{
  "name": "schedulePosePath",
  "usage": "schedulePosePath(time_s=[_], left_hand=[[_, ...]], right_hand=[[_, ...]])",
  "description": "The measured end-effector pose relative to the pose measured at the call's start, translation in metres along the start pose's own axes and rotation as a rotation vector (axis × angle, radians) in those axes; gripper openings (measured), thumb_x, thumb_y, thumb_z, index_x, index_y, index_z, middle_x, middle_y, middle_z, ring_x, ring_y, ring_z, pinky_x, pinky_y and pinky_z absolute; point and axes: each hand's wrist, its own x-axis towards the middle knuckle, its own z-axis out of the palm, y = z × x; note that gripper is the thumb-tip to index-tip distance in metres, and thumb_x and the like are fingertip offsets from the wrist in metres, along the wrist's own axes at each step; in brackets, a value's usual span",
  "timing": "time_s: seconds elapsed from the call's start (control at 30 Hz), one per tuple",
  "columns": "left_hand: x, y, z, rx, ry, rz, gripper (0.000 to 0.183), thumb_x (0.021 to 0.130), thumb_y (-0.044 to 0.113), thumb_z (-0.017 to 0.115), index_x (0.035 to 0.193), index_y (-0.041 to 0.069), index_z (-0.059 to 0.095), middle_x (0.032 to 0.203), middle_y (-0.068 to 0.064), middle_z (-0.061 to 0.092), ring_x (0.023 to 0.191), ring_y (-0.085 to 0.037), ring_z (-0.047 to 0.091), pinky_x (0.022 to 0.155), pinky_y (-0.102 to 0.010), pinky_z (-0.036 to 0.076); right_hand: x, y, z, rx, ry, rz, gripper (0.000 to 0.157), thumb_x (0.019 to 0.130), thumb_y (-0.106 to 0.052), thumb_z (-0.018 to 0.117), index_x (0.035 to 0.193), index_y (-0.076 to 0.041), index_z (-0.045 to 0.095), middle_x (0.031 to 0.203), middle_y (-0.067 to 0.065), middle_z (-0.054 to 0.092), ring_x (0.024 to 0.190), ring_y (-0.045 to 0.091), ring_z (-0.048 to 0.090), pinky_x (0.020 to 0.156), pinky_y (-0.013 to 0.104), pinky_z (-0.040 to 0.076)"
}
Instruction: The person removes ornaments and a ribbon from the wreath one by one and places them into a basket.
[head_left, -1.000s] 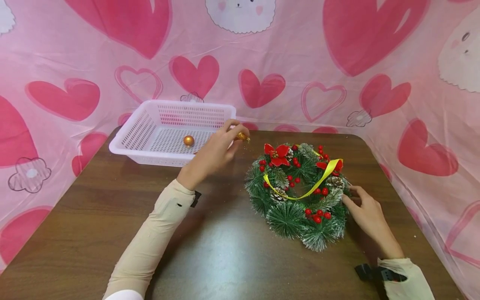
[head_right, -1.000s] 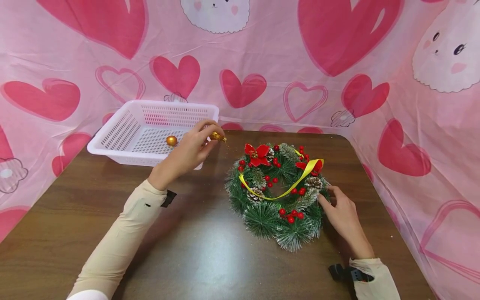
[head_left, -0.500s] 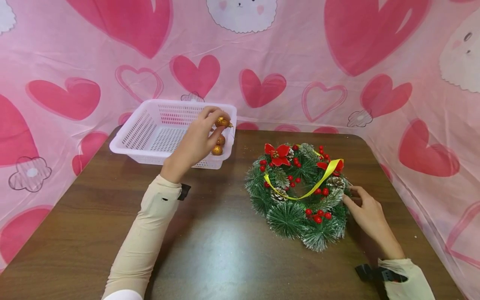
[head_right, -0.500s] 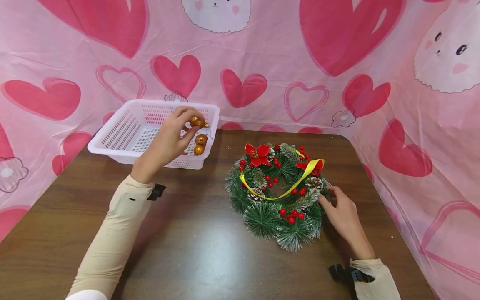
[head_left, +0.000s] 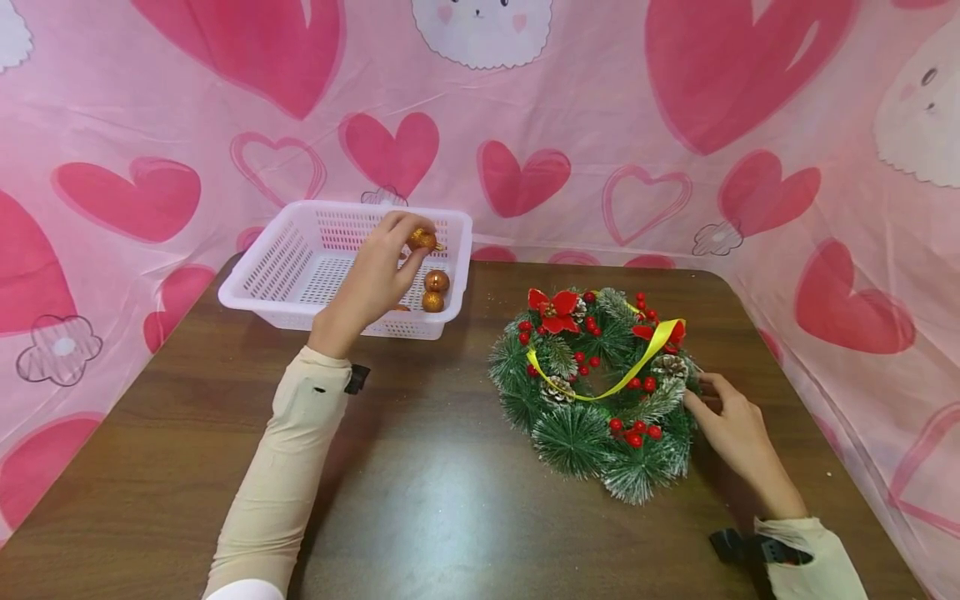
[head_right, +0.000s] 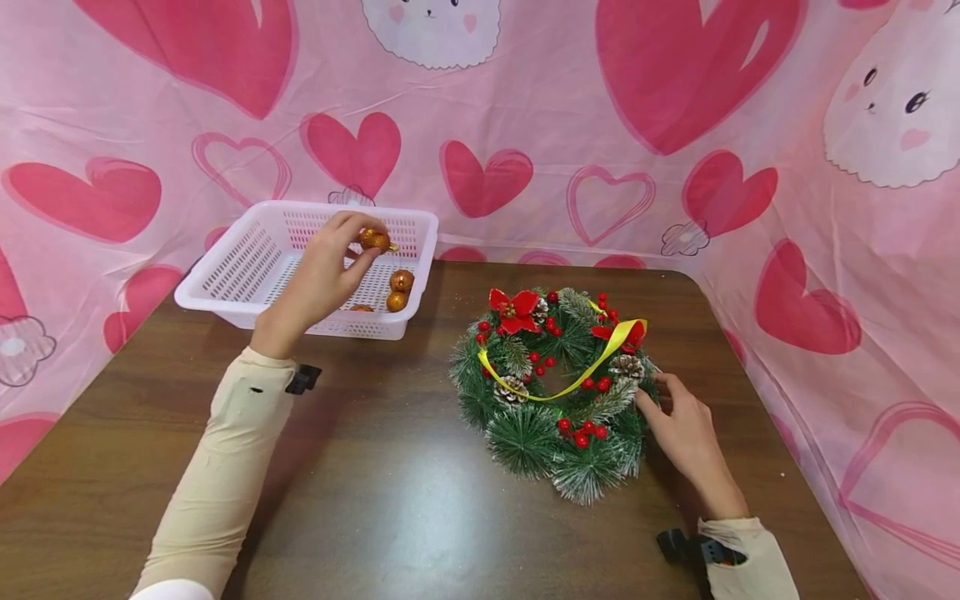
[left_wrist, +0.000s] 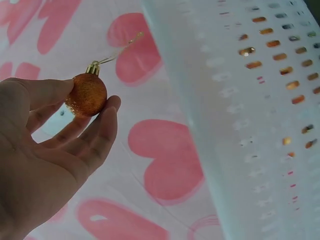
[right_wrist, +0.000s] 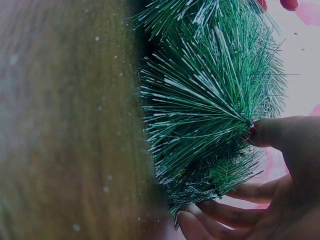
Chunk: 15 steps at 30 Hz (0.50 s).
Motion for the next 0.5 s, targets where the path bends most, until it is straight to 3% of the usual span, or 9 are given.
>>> schedulePosePath(time_s=[0.5], left_hand=[[-0.004,-0.036,0.004,0.017,-0.1,-0.131,0.026,0.093,0.004,0.065,0.118,-0.001,0.06,0.117,-0.019,0.06,0.108,-0.031,0.056,0.094,-0.047,0.046]], right_hand=[[-0.002,-0.004,-0.002,-0.019,0.033,-0.006,0.052,0.102,-0.035,0.052,0.134,0.005,0.05,0.124,0.036,0.058,0.108,0.05,0.057,0.086,0.064,0.044]])
